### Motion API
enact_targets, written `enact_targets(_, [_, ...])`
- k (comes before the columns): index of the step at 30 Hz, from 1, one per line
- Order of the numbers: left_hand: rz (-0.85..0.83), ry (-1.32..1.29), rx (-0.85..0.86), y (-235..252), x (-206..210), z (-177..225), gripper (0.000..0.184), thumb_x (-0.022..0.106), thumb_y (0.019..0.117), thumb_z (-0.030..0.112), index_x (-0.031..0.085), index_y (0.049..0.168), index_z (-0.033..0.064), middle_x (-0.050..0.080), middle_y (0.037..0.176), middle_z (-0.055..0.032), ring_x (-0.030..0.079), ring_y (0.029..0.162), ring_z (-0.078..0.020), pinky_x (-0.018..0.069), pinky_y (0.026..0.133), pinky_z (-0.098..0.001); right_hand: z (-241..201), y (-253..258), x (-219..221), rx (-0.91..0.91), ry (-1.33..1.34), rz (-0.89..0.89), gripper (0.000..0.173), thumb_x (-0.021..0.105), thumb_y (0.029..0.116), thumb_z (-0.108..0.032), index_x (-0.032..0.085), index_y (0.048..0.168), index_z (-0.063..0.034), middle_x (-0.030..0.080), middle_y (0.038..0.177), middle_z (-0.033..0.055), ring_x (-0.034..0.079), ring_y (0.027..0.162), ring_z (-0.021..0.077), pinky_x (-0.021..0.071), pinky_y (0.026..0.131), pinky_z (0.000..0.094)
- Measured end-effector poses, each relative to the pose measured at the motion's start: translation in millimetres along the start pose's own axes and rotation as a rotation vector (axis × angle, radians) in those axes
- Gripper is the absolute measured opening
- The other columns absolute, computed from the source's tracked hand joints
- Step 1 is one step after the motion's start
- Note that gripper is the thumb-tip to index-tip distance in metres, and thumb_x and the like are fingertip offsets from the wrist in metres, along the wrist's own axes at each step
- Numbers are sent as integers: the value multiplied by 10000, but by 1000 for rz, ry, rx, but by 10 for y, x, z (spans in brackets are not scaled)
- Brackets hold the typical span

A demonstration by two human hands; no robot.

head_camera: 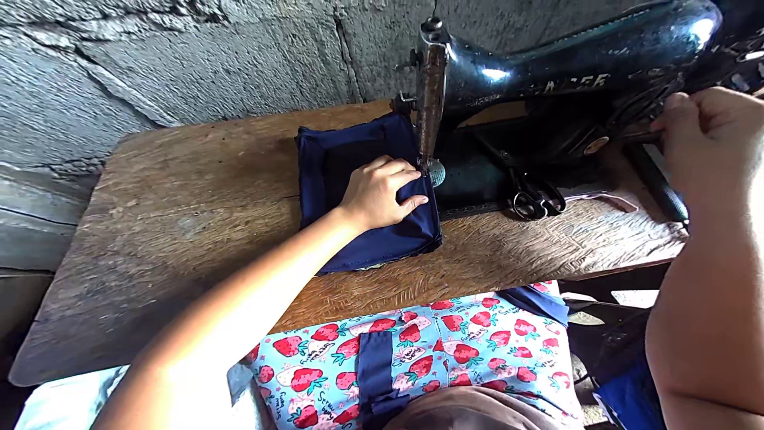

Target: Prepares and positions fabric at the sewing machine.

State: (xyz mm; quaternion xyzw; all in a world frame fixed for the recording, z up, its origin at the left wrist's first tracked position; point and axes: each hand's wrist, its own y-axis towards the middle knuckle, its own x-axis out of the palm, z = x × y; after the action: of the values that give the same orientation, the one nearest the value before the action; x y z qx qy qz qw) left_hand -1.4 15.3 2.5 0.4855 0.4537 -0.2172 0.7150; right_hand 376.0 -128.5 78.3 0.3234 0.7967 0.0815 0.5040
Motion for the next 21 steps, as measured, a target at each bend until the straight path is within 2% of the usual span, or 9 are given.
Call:
enact_targets(3, [1,-5,9,-34,-17,32,432,670,931,440,773,1145,78,744,1176,-90,695,1106,-299,573,886,-466,3,1,47,-15,-39,22,557,363,1107,-432,637,1057,50,640,912,275,622,852,416,419,752,658])
enact_targets(9, [-19,-13,-11,-48,-11,53,452,662,930,460,765,1154,81,732,1197,-93,680,1131,-308,557,916,-482,36,-133,182,-17,-51,66,572,379,1111,-419,621,977,81,627,881,292,618,824,428,438,745,642])
enact_targets(11, [-12,-35,-23,-34,0,48,443,662,925,456,766,1146,86,727,1200,-93,667,1142,-311,539,944,-486,143,-236,270,-12,-72,-6,547,396,1111,-399,642,967,68,631,853,303,630,789,488,454,687,695])
enact_targets(13, [-9,-71,-46,-29,-3,28,400,663,930,423,768,1143,101,724,1202,-84,653,1160,-302,523,971,-480,55,-289,151,46,-165,-56,561,405,1103,-443,670,993,39,657,895,342,634,848,579,416,691,767])
enact_targets(14, [-10,-97,-57,-27,-14,12,361,659,934,374,770,1142,99,724,1206,-86,650,1173,-301,518,987,-484,-45,-311,56,42,-169,-15,581,394,1102,-462,671,1007,40,659,912,337,636,860,566,430,708,763])
enact_targets(16, [7,-169,-76,-31,-4,-33,293,625,943,248,775,1132,83,727,1201,-96,653,1176,-299,509,1011,-486,-371,-351,-26,-46,-52,100,576,403,1107,-434,635,932,63,626,821,269,618,744,421,462,670,616])
enact_targets(18, [27,-252,-84,-18,8,-82,271,589,947,154,772,1113,40,724,1186,-141,651,1176,-320,496,1030,-497,-862,-318,88,-101,132,-91,542,418,1102,-357,705,1001,92,707,920,279,696,847,401,517,796,624])
enact_targets(19, [23,-274,-82,-10,17,-97,268,589,947,136,765,1115,22,715,1200,-161,642,1193,-329,484,1047,-499,-1028,-250,262,-93,218,-247,518,411,1105,-352,724,1034,54,727,963,233,709,888,354,532,830,597])
enact_targets(21, [5,-281,-80,2,18,-106,272,617,939,128,749,1138,-3,696,1246,-188,628,1235,-345,472,1080,-502,-1247,-47,697,-21,423,-538,488,348,1130,-321,701,1180,13,733,1134,149,708,1040,238,549,951,479])
